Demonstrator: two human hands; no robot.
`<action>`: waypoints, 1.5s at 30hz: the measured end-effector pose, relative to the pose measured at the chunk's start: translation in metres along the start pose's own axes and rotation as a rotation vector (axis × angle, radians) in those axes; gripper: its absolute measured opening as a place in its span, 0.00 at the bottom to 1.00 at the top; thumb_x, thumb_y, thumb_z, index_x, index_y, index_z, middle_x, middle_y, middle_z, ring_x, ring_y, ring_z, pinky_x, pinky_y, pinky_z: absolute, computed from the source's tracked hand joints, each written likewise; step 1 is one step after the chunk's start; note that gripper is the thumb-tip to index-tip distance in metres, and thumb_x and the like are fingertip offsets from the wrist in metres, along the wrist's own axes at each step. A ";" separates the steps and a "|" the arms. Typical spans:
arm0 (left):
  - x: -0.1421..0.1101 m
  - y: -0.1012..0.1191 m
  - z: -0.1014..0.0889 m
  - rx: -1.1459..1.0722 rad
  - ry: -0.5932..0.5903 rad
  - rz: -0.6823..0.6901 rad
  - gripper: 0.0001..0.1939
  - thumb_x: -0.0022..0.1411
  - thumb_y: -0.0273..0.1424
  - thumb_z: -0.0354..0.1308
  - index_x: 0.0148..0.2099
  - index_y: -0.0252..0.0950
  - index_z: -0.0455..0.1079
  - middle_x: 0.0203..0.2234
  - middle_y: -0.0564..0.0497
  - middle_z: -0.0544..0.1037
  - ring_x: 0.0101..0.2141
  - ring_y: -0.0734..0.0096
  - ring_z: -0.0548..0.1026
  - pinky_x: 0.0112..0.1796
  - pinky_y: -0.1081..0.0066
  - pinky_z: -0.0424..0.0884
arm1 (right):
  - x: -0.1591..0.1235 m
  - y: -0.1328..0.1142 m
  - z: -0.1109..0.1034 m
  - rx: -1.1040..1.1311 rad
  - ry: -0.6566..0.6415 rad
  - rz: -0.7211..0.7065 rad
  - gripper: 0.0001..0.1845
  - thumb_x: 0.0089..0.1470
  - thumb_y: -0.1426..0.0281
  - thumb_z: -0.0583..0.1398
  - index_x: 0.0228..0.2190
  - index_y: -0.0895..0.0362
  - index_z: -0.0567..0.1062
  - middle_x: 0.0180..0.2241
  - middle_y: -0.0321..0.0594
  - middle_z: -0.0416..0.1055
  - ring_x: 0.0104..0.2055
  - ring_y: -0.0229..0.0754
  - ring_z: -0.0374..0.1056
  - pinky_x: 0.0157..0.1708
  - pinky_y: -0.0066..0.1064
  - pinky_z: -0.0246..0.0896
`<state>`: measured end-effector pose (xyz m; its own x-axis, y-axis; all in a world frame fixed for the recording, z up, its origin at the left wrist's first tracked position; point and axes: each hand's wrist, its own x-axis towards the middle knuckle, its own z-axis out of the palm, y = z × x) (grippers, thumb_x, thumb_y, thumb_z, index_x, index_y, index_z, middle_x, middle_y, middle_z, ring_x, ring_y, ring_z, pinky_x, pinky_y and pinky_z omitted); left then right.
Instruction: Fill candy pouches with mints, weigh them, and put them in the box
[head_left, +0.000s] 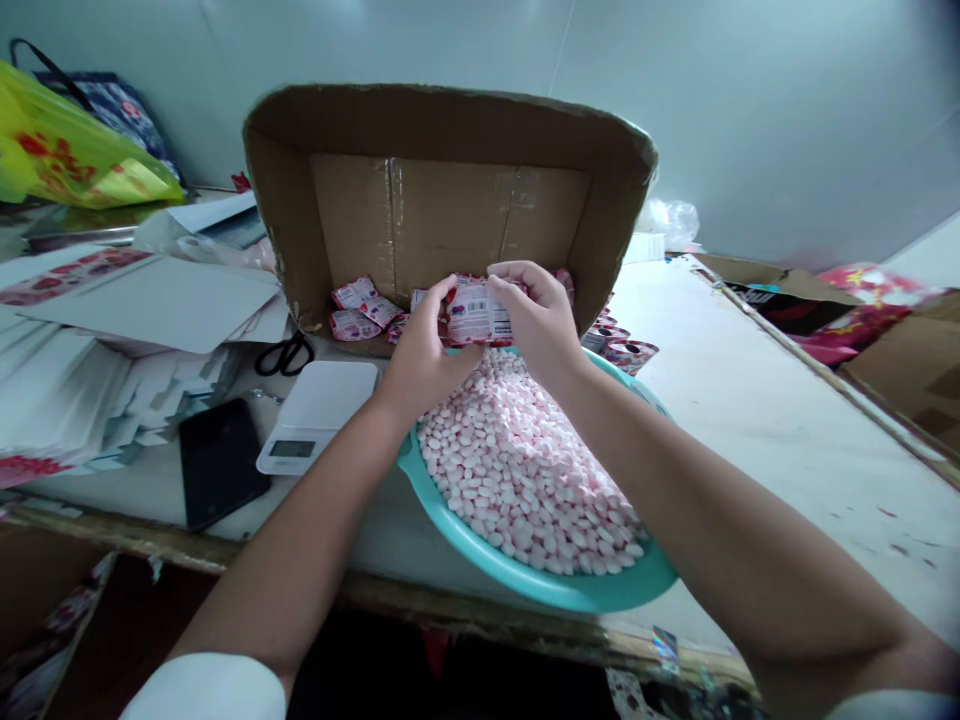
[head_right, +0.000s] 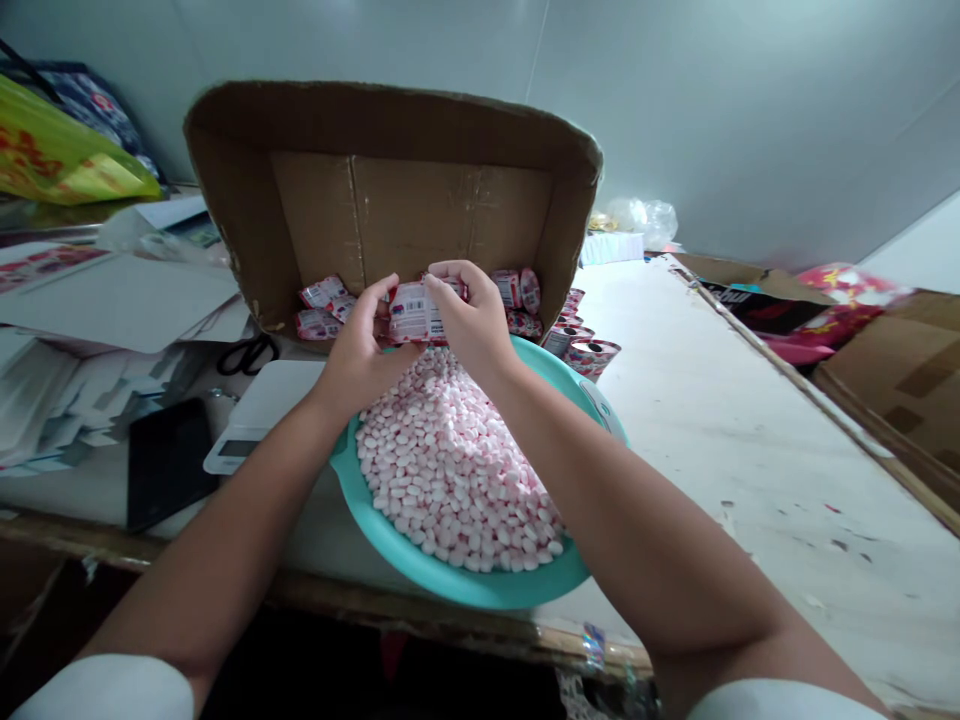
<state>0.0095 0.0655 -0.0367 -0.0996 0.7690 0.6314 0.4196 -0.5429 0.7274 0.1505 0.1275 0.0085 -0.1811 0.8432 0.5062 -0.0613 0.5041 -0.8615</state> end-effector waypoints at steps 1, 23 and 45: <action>-0.001 0.002 0.000 0.033 0.010 0.007 0.39 0.57 0.30 0.65 0.67 0.40 0.55 0.62 0.40 0.67 0.62 0.51 0.66 0.61 0.51 0.67 | -0.001 0.000 0.001 0.003 -0.003 0.002 0.08 0.51 0.64 0.63 0.33 0.53 0.77 0.33 0.35 0.74 0.39 0.41 0.70 0.41 0.35 0.67; -0.001 0.009 -0.004 0.028 0.023 -0.003 0.39 0.55 0.33 0.68 0.65 0.39 0.57 0.60 0.40 0.69 0.59 0.51 0.70 0.60 0.53 0.68 | -0.003 -0.005 0.005 0.117 -0.053 0.125 0.05 0.49 0.66 0.64 0.29 0.54 0.77 0.30 0.34 0.73 0.35 0.38 0.69 0.35 0.31 0.67; -0.003 0.013 -0.004 0.084 -0.044 0.026 0.41 0.56 0.28 0.61 0.70 0.40 0.50 0.66 0.40 0.61 0.66 0.52 0.60 0.66 0.51 0.58 | -0.003 -0.004 0.004 0.125 0.008 0.112 0.07 0.48 0.65 0.65 0.31 0.54 0.78 0.31 0.34 0.72 0.34 0.38 0.68 0.34 0.32 0.67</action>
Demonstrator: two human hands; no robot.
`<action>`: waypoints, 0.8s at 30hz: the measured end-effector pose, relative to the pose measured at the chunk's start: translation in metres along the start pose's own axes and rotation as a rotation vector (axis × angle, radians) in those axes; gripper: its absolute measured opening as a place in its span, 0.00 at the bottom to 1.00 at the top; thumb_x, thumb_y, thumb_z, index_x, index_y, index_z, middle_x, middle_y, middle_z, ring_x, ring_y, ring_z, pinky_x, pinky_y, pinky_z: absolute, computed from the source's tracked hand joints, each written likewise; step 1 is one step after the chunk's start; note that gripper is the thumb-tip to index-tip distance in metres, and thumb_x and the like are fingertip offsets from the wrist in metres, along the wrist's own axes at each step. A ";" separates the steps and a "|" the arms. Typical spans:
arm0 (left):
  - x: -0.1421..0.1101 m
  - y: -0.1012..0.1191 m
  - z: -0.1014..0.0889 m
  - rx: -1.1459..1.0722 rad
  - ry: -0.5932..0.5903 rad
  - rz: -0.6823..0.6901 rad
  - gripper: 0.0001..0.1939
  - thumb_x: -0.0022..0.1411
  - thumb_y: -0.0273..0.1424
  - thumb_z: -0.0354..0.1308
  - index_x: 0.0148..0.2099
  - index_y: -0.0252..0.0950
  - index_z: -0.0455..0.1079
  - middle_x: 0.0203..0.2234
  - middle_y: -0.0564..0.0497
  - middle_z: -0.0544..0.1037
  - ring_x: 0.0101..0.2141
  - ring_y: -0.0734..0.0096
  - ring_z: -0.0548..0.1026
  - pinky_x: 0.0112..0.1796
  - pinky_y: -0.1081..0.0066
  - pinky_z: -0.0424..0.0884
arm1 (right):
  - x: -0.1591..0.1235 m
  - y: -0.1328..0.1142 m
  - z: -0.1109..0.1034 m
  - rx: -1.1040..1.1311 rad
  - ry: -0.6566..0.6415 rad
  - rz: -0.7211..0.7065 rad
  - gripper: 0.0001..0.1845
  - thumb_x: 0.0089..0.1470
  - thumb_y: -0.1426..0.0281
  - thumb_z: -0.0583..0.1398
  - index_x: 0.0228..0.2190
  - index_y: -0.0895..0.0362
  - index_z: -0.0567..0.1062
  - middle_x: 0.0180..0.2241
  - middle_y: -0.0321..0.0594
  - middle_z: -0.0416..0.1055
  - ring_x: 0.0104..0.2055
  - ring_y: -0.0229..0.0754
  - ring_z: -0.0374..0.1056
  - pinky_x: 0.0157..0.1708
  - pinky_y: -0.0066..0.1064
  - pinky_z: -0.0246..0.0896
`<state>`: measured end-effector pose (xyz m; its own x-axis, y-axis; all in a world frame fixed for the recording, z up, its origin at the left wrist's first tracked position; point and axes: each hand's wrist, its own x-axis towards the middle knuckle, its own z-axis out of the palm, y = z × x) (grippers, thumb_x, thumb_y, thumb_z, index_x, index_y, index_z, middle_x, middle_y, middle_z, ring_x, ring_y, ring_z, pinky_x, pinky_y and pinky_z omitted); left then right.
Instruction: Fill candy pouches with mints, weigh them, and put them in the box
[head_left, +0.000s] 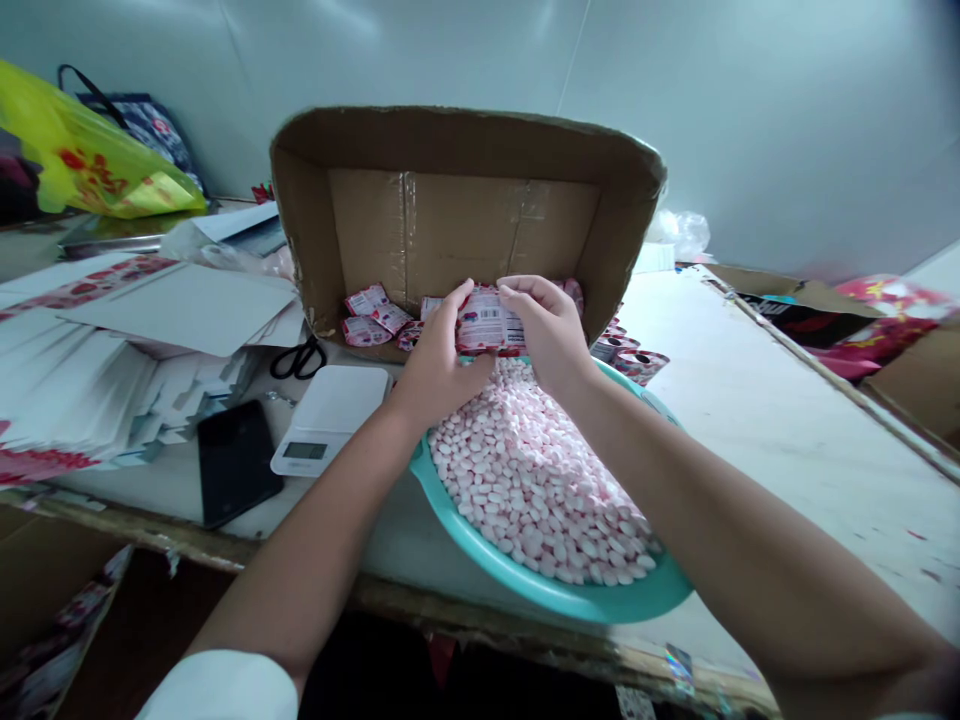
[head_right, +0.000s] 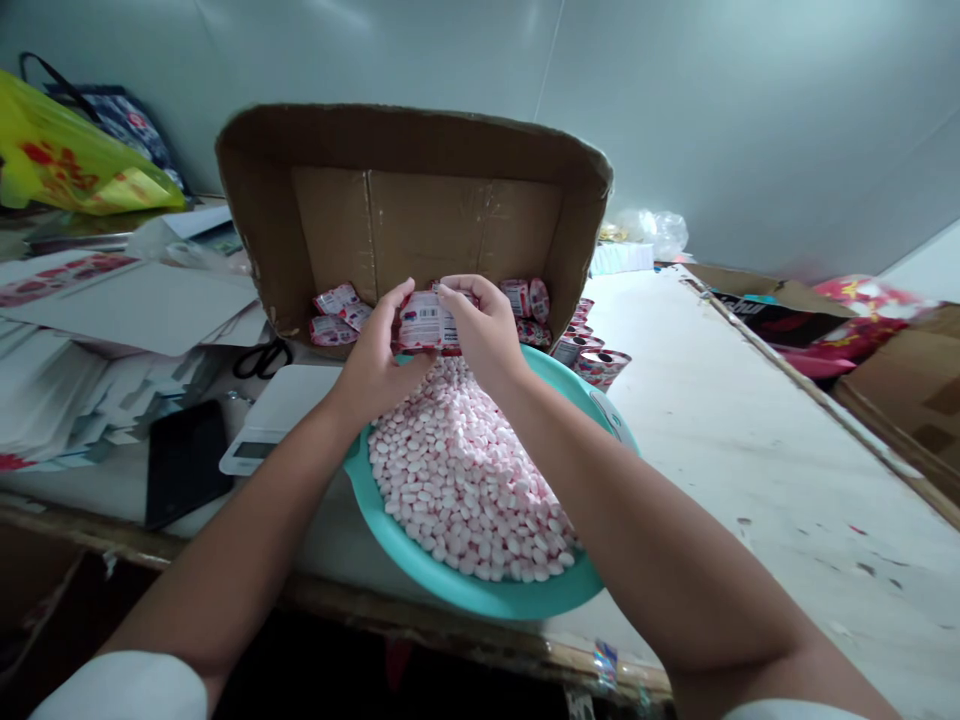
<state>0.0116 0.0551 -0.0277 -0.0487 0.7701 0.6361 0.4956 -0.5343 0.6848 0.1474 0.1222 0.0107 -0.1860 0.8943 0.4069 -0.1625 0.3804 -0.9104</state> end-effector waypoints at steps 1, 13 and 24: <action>0.000 0.000 0.000 0.001 0.010 0.006 0.41 0.57 0.28 0.60 0.70 0.40 0.51 0.66 0.40 0.61 0.66 0.52 0.60 0.66 0.51 0.58 | 0.000 0.000 0.000 0.007 -0.002 0.011 0.07 0.48 0.65 0.64 0.31 0.54 0.77 0.31 0.34 0.72 0.34 0.38 0.68 0.34 0.32 0.67; 0.000 0.009 -0.004 0.091 0.009 -0.038 0.40 0.53 0.27 0.60 0.68 0.38 0.54 0.65 0.39 0.63 0.65 0.48 0.61 0.66 0.49 0.57 | -0.002 -0.001 0.003 0.017 -0.003 0.045 0.07 0.47 0.65 0.64 0.30 0.54 0.77 0.30 0.34 0.72 0.33 0.37 0.67 0.32 0.30 0.65; 0.001 0.002 -0.002 0.047 -0.009 -0.027 0.40 0.54 0.29 0.59 0.68 0.38 0.53 0.66 0.39 0.61 0.66 0.49 0.59 0.66 0.49 0.57 | 0.000 0.004 0.001 -0.024 -0.037 0.021 0.07 0.50 0.64 0.63 0.30 0.54 0.77 0.30 0.34 0.72 0.33 0.38 0.67 0.32 0.30 0.65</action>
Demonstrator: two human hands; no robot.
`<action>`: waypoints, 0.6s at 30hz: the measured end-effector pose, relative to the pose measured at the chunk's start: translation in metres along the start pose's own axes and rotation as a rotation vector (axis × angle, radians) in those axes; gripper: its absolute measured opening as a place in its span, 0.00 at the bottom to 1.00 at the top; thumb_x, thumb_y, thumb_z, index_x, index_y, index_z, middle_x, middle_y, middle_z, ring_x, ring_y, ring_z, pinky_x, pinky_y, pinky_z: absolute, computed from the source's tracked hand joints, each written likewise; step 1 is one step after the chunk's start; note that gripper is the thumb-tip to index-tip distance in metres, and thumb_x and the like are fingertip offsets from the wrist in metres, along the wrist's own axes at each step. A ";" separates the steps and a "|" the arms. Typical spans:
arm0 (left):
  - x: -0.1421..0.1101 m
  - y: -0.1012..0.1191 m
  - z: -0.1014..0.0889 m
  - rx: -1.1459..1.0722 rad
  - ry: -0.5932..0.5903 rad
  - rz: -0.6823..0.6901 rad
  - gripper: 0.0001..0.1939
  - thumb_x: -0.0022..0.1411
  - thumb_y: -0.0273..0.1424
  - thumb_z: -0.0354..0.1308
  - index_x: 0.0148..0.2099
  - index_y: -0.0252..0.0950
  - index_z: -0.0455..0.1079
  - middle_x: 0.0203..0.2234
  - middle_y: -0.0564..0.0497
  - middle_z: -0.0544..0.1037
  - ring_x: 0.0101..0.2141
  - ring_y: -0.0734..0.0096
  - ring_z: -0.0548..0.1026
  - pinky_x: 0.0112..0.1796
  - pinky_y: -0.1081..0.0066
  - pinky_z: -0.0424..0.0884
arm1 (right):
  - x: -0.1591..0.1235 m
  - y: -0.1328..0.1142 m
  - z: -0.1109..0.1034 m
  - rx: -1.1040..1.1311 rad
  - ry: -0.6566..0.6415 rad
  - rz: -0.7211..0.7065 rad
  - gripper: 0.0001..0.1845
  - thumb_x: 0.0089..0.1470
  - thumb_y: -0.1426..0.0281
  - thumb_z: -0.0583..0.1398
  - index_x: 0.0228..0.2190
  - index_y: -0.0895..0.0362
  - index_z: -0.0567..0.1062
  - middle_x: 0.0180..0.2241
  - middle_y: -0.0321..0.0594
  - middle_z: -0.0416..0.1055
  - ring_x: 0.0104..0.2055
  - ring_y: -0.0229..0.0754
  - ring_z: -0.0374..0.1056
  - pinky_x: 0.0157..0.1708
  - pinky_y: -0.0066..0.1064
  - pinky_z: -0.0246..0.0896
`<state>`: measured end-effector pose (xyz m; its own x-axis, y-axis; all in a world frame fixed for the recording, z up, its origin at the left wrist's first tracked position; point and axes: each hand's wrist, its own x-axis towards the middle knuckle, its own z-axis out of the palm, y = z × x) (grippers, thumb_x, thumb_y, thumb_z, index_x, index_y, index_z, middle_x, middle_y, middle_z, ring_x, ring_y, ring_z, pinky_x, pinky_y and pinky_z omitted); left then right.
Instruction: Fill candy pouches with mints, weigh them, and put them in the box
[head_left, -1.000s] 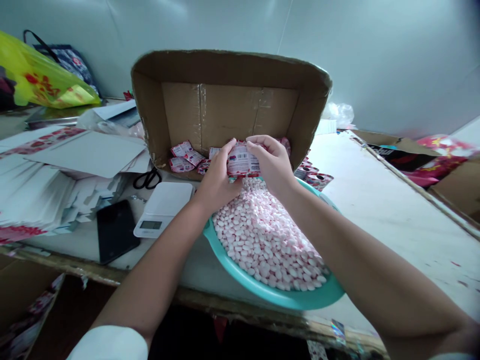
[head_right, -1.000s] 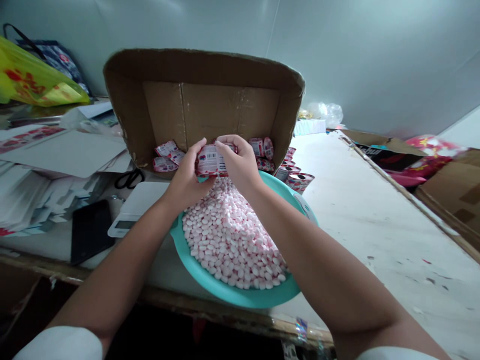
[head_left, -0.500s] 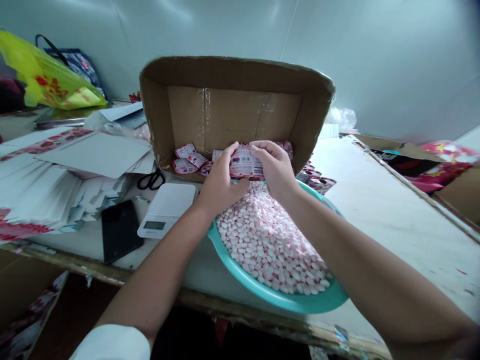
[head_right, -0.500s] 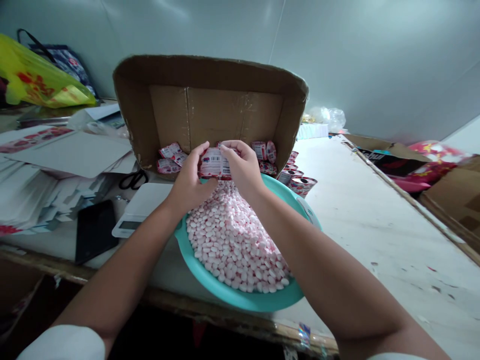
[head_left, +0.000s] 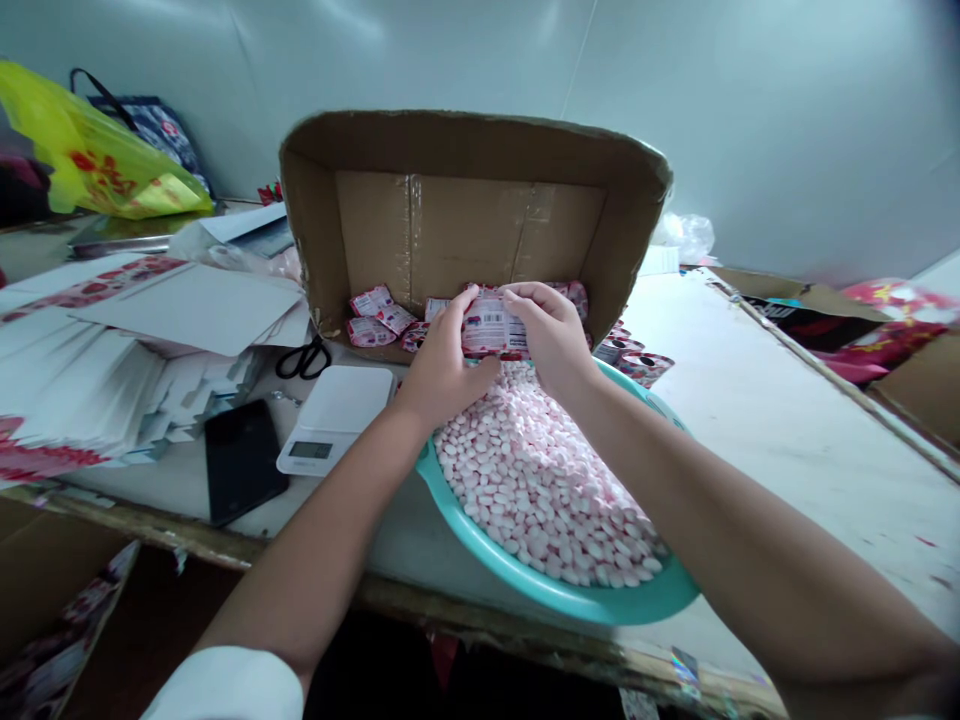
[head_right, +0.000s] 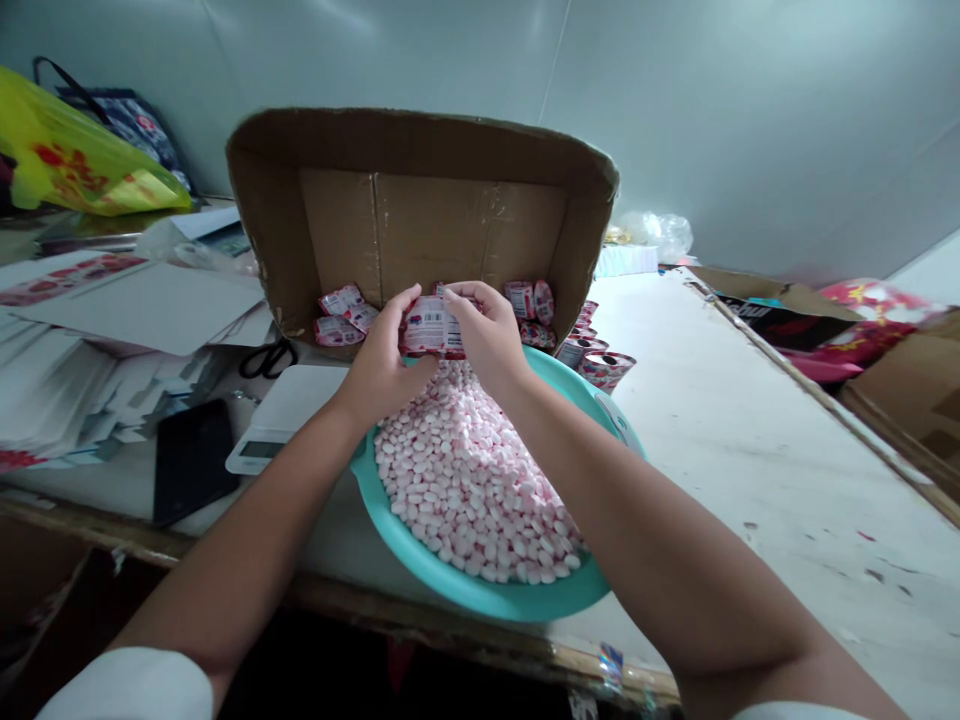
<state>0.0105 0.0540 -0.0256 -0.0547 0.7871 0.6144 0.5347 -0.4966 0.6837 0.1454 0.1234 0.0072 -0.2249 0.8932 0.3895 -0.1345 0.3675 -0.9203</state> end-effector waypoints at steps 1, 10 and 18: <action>0.000 -0.001 0.000 -0.002 0.004 0.005 0.40 0.54 0.29 0.59 0.68 0.38 0.53 0.66 0.39 0.61 0.66 0.49 0.60 0.66 0.49 0.57 | 0.000 0.000 0.000 -0.007 -0.002 -0.009 0.07 0.50 0.64 0.63 0.30 0.54 0.77 0.29 0.34 0.72 0.33 0.38 0.67 0.32 0.30 0.65; 0.001 -0.001 0.002 0.056 0.085 0.079 0.39 0.54 0.29 0.61 0.67 0.40 0.53 0.63 0.40 0.65 0.62 0.50 0.64 0.62 0.51 0.63 | -0.004 -0.007 -0.002 -0.107 -0.019 -0.211 0.06 0.53 0.65 0.63 0.31 0.54 0.78 0.32 0.35 0.73 0.36 0.38 0.69 0.37 0.32 0.65; 0.004 -0.006 0.001 0.057 0.088 0.149 0.39 0.59 0.39 0.65 0.68 0.41 0.52 0.65 0.40 0.64 0.63 0.49 0.64 0.62 0.52 0.63 | 0.000 -0.007 -0.002 -0.005 0.008 -0.099 0.04 0.53 0.66 0.63 0.30 0.53 0.77 0.31 0.34 0.72 0.34 0.37 0.68 0.34 0.31 0.66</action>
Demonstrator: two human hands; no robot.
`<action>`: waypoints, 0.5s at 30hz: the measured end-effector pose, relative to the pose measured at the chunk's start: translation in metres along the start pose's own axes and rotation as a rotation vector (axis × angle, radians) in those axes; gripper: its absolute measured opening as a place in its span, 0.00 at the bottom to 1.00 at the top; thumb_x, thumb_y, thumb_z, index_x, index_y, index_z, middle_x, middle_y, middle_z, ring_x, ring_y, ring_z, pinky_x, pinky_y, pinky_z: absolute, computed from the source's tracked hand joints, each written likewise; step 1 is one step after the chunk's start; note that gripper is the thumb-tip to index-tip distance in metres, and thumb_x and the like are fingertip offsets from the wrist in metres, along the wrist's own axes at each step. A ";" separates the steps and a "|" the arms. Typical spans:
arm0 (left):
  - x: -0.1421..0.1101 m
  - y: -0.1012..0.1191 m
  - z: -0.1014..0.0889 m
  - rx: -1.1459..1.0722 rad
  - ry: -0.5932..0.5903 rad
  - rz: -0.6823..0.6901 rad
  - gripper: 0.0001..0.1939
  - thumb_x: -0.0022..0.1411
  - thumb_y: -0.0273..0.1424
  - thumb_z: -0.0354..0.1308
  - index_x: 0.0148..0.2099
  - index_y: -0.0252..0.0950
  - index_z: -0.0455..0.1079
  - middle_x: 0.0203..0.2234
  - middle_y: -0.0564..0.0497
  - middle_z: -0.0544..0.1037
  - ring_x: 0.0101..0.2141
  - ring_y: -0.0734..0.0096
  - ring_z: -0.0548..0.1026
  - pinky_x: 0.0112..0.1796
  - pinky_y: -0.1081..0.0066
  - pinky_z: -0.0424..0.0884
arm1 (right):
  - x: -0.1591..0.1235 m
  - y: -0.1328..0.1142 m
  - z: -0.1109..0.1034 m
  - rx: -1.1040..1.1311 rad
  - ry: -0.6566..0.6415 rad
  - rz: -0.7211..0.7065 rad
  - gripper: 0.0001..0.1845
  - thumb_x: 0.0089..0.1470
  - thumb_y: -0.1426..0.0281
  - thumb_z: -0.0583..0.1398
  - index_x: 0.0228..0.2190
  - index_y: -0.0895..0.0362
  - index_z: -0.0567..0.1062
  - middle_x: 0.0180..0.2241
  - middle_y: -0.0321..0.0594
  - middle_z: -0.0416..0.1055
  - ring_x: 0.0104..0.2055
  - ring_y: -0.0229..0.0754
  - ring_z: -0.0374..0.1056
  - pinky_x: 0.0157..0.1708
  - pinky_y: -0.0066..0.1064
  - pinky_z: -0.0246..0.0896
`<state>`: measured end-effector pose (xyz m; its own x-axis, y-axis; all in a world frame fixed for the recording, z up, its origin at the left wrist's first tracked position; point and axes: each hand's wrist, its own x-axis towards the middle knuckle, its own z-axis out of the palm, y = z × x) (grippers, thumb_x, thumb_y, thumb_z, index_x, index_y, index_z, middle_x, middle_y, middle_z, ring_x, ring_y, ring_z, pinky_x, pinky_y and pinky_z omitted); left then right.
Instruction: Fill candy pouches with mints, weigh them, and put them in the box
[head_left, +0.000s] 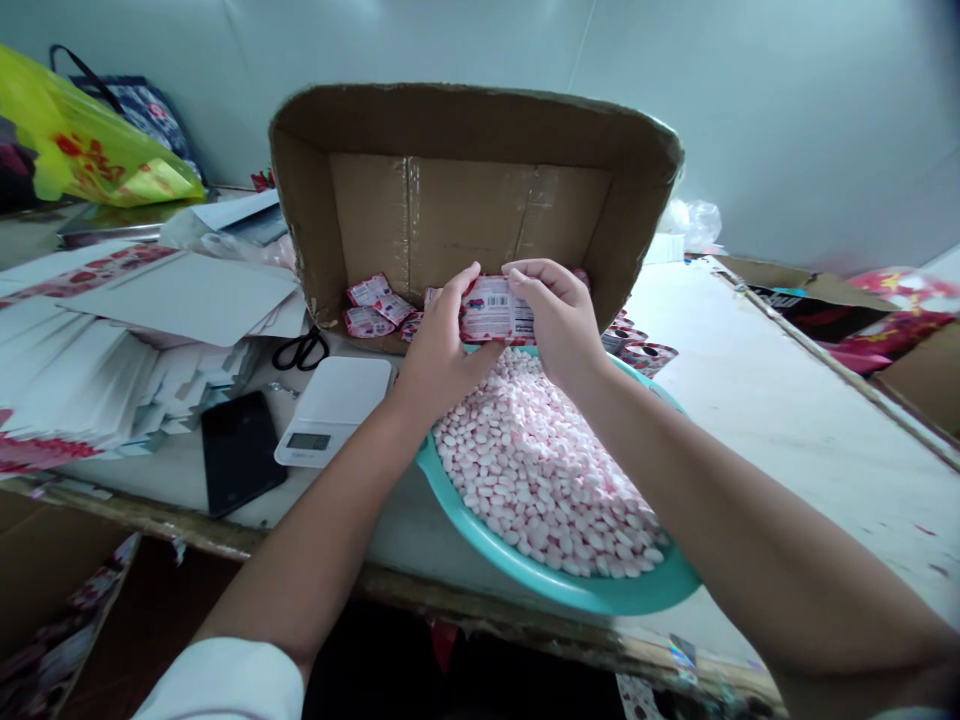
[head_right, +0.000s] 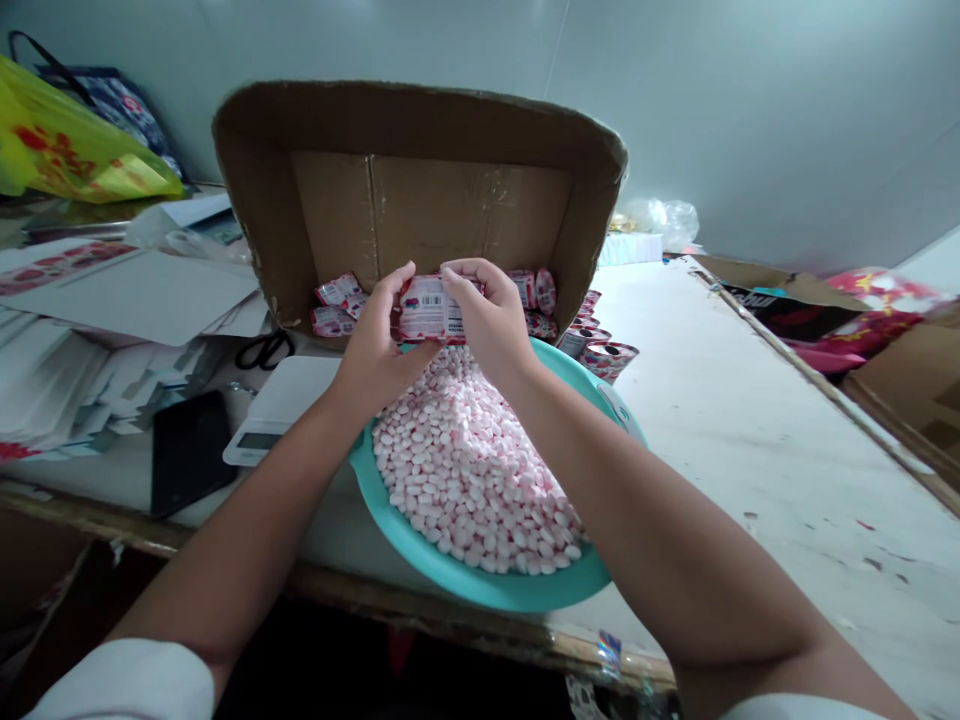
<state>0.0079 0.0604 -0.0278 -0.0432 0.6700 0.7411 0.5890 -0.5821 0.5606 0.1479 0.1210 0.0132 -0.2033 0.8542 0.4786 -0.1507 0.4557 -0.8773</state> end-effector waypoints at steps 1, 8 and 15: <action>0.000 0.000 0.000 0.002 0.002 -0.001 0.39 0.59 0.40 0.65 0.68 0.42 0.53 0.65 0.41 0.63 0.63 0.49 0.64 0.62 0.52 0.63 | 0.000 0.000 0.000 0.010 0.005 0.008 0.04 0.52 0.66 0.63 0.30 0.53 0.77 0.31 0.34 0.72 0.34 0.37 0.68 0.34 0.31 0.66; -0.003 0.004 0.001 0.005 -0.026 -0.060 0.43 0.57 0.38 0.67 0.69 0.42 0.52 0.67 0.40 0.60 0.66 0.46 0.60 0.64 0.49 0.60 | -0.001 0.000 0.002 0.033 0.019 0.058 0.03 0.51 0.67 0.64 0.29 0.53 0.78 0.30 0.33 0.72 0.34 0.36 0.68 0.34 0.30 0.66; -0.004 0.006 0.001 -0.027 -0.081 -0.099 0.44 0.57 0.39 0.67 0.70 0.44 0.50 0.69 0.40 0.55 0.68 0.45 0.54 0.66 0.48 0.58 | -0.001 0.002 0.002 0.037 0.033 0.085 0.03 0.50 0.67 0.64 0.28 0.53 0.78 0.30 0.33 0.72 0.33 0.36 0.67 0.33 0.30 0.66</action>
<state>0.0125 0.0545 -0.0281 -0.0339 0.7589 0.6503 0.5635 -0.5229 0.6396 0.1460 0.1203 0.0114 -0.1845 0.8977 0.4000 -0.1699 0.3718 -0.9127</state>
